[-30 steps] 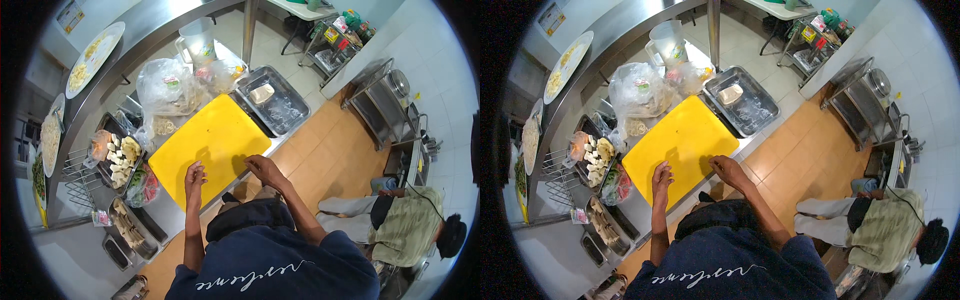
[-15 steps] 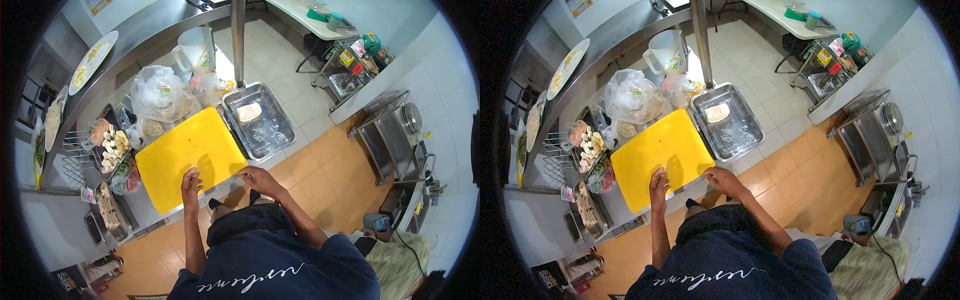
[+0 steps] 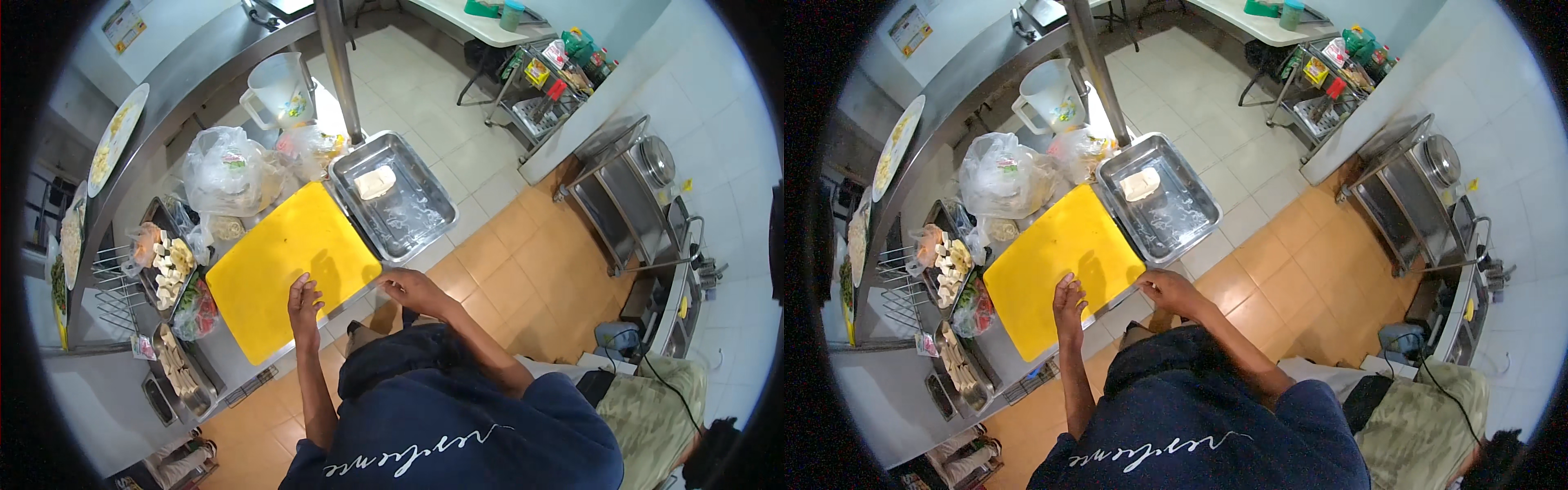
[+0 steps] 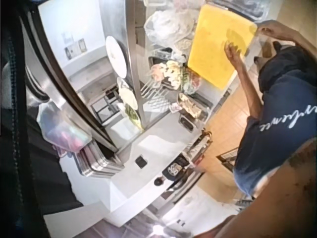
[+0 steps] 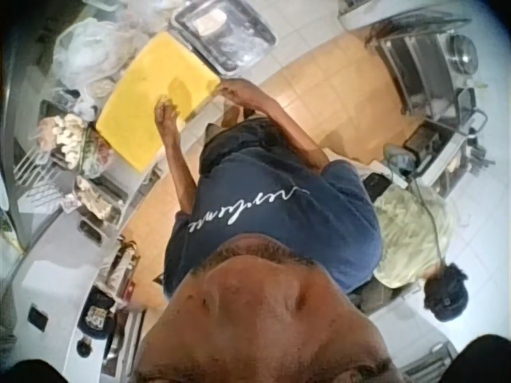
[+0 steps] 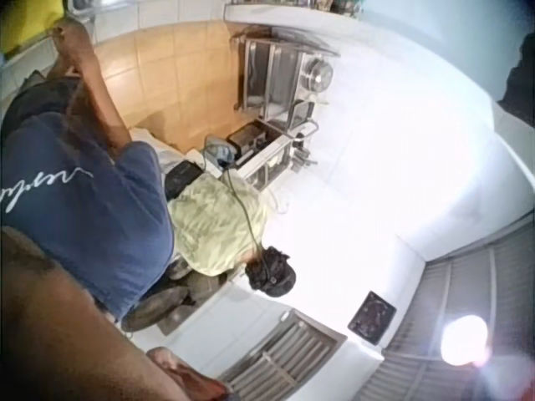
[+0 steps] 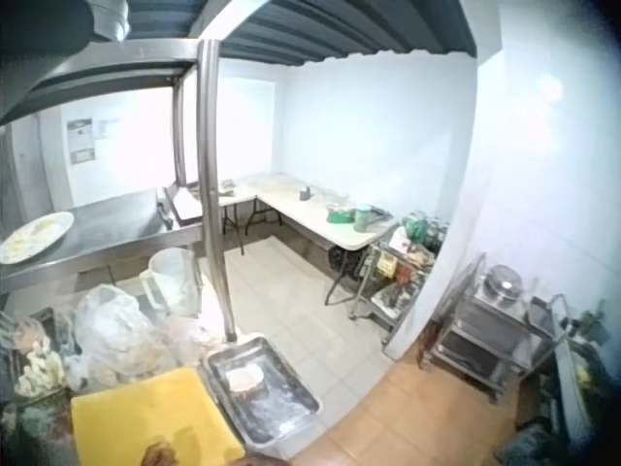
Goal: The person prepares food by placing a filling onto a wrapper by hand, folding the wrapper, and placing the resulting dumpling into a metal tray.
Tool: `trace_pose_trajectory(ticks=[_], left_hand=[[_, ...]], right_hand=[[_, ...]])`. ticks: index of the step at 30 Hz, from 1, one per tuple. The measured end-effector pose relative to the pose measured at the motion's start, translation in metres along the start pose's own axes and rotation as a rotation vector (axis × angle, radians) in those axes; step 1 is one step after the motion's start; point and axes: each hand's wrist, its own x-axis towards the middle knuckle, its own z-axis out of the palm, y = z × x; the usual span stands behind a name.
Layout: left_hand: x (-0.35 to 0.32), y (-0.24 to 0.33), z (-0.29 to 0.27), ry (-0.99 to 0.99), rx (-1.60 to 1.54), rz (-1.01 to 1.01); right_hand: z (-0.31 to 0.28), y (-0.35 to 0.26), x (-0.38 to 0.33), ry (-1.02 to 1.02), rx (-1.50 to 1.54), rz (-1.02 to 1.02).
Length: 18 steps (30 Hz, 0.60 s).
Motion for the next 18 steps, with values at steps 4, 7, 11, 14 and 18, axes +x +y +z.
trace_pose_trajectory(ticks=[4, 7, 11, 14, 18], left_hand=[[0.009, 0.002, -0.023, -0.007, -0.047, -0.004], [0.014, 0.005, -0.049, 0.043, -0.031, 0.034], [0.02, 0.017, -0.091, 0.084, -0.036, 0.061], [0.025, 0.022, -0.122, 0.121, -0.032, 0.052], [0.034, 0.012, -0.16, 0.092, -0.06, 0.08]], right_hand=[[0.014, -0.003, 0.014, -0.021, 0.0, 0.049], [0.031, -0.016, 0.03, -0.049, -0.007, 0.088], [0.06, -0.036, 0.053, -0.069, -0.013, 0.107], [0.084, -0.048, 0.07, -0.093, -0.022, 0.097], [0.11, -0.062, 0.087, -0.105, -0.009, 0.088]])
